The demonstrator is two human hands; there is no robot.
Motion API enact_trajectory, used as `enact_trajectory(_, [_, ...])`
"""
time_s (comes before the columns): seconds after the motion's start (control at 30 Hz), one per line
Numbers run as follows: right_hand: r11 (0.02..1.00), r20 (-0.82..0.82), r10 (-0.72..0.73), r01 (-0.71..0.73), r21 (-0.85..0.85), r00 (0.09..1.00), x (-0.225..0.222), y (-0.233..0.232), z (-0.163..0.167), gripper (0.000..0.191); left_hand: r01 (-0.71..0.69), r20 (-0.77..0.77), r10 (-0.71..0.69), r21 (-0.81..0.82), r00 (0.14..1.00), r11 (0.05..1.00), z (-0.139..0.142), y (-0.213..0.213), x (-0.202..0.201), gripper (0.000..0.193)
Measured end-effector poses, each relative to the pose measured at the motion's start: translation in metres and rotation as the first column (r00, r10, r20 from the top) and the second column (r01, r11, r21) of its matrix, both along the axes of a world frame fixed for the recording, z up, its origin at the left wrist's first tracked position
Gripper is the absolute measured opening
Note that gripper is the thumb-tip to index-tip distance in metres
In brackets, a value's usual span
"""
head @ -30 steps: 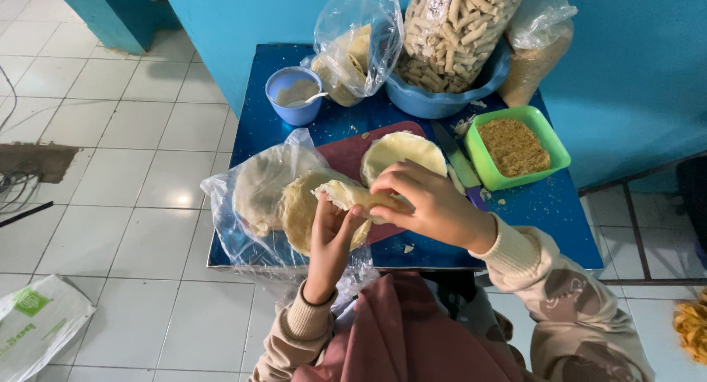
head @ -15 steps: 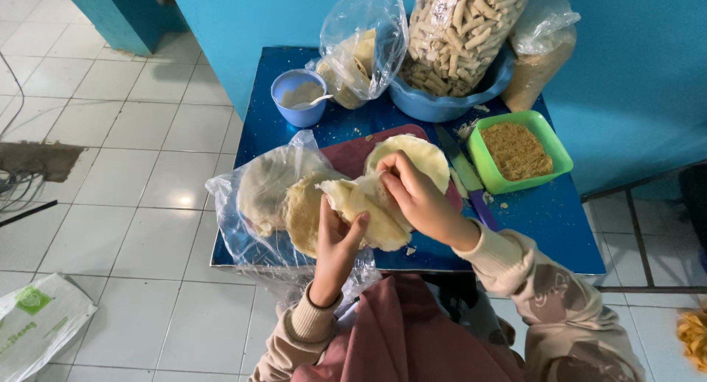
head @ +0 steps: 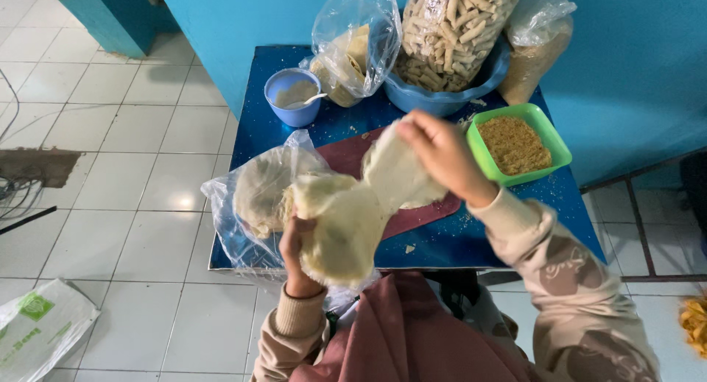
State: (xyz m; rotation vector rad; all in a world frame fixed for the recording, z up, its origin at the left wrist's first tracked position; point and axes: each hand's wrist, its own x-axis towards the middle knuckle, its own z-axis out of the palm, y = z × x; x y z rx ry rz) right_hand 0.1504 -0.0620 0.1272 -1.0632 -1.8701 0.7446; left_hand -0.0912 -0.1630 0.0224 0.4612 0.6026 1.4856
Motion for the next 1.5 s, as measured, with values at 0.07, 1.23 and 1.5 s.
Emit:
enact_trajectory(0.07, [0.983, 0.055, -0.116, 0.107, 0.148, 0.992, 0.008, 0.011, 0.011, 0.022, -0.105, -0.066, 0.101, -0.062, 0.993, 0.993, 0.000, 0.000, -0.002, 0.066])
enact_trajectory(1.23, [0.934, 0.446, -0.263, 0.109, 0.341, 0.856, 0.042, 0.020, -0.063, 0.017, -0.132, 0.000, 0.133, -0.146, 0.991, 0.981, -0.001, 0.006, 0.007, 0.055])
enact_trajectory(1.5, [0.907, 0.386, -0.168, -0.012, 0.422, 0.907, 0.039, 0.021, -0.062, 0.010, -0.118, 0.024, 0.122, -0.121, 0.992, 0.986, 0.005, 0.008, 0.008, 0.056])
